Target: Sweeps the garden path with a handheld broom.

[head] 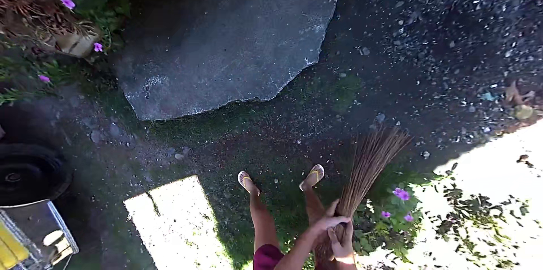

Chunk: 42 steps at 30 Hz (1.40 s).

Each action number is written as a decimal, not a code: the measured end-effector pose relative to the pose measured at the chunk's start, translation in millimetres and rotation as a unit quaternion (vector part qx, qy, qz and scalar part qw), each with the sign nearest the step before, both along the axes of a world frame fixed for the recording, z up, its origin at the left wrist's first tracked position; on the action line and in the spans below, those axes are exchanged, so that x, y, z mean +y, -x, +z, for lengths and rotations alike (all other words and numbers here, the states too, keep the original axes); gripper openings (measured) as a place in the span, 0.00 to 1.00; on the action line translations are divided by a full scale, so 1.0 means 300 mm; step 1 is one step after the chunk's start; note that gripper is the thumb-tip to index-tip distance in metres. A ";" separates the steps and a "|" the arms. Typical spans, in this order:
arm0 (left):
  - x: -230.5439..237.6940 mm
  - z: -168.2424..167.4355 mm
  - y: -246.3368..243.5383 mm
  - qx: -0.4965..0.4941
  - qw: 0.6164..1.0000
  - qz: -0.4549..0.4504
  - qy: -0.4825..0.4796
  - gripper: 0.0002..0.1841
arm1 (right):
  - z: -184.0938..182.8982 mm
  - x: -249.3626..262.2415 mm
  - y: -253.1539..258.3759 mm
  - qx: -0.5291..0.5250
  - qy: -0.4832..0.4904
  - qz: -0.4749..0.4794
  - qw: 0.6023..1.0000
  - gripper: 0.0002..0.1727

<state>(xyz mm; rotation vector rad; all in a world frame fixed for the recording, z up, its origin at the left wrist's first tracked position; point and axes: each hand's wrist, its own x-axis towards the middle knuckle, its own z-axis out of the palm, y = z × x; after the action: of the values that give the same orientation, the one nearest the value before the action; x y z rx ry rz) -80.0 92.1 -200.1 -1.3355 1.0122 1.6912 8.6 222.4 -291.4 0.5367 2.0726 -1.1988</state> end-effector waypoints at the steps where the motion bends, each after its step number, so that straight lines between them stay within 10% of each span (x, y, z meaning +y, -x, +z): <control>1: 0.010 -0.097 -0.098 0.143 0.989 0.002 -0.029 0.36 | -0.001 0.026 0.008 -0.015 0.024 0.021 0.999 0.54; 3: 0.112 -0.377 -0.247 0.252 0.965 0.073 -0.006 0.43 | 0.028 0.040 0.090 -0.110 0.068 0.079 0.988 0.51; 9: 0.106 -0.608 -0.157 0.010 0.970 0.135 0.200 0.49 | -0.159 -0.011 0.331 -0.279 0.182 0.126 0.934 0.33; 18: 0.458 -0.285 0.378 0.073 0.993 -0.094 0.002 0.35 | -0.114 0.387 0.477 -0.091 -0.008 -0.031 0.995 0.36; 24: 0.594 -0.440 0.429 0.105 0.981 -0.154 0.057 0.39 | -0.021 0.424 0.578 -0.019 -0.011 -0.092 0.996 0.40; 29: 0.524 -0.725 0.396 0.173 0.953 -0.170 0.183 0.49 | -0.084 0.459 0.715 -0.255 0.200 -0.169 0.931 0.50; 35: 0.631 -0.741 0.773 0.131 0.921 -0.303 0.205 0.42 | -0.145 0.534 1.035 -0.252 0.177 -0.267 0.913 0.44; 38: 0.791 -0.602 0.975 0.068 0.944 -0.322 0.035 0.38 | -0.087 0.584 1.106 -0.175 0.116 -0.349 0.913 0.50; 40: 0.835 -0.749 1.006 0.196 0.924 -0.319 -0.077 0.36 | -0.070 0.621 1.195 -0.120 0.088 -0.389 0.909 0.53; 42: 0.806 -1.008 0.967 0.464 0.807 -0.328 -0.162 0.39 | -0.048 0.653 1.257 -0.091 0.072 -0.396 0.911 0.56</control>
<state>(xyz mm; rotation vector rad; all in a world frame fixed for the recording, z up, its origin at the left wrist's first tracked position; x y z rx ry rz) -370.1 333.9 -502.4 0.1892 1.3913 1.7971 -368.5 418.4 -305.8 1.4428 1.6083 -1.6419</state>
